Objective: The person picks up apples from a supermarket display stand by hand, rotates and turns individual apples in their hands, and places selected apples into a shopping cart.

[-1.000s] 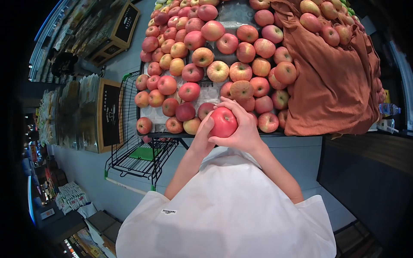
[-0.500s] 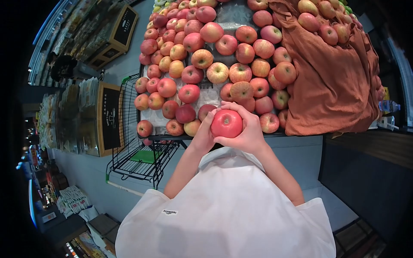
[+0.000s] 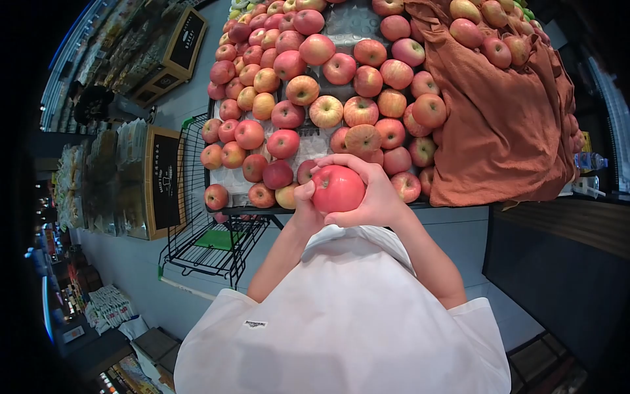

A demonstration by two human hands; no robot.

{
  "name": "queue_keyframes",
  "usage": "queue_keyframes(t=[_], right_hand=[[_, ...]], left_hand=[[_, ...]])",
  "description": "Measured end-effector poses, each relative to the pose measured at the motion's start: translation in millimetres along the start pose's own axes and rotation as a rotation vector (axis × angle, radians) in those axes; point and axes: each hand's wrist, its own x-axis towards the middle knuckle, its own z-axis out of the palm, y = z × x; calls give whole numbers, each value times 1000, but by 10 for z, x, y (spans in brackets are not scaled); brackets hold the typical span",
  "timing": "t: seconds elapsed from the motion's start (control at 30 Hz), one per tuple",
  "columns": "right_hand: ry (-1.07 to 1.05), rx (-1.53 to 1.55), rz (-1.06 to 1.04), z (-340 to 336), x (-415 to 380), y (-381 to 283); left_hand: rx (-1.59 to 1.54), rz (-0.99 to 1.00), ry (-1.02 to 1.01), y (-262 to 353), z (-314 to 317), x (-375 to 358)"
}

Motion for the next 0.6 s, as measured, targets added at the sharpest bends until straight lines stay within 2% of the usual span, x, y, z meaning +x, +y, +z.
queue_keyframes(t=[0.13, 0.23, 0.33, 0.47, 0.6], right_hand=[[-63, 7, 38, 39, -11, 73], [119, -115, 30, 148, -4, 163], [270, -439, -192, 239, 25, 381], [297, -576, -218, 289, 27, 276], [129, -575, -212, 227, 60, 106]], left_hand=[[-44, -11, 46, 10, 1, -64], [-58, -31, 263, 99, 117, -2], [65, 144, 279, 33, 71, 16], [85, 89, 189, 28, 21, -14], [82, -29, 77, 133, -47, -96]])
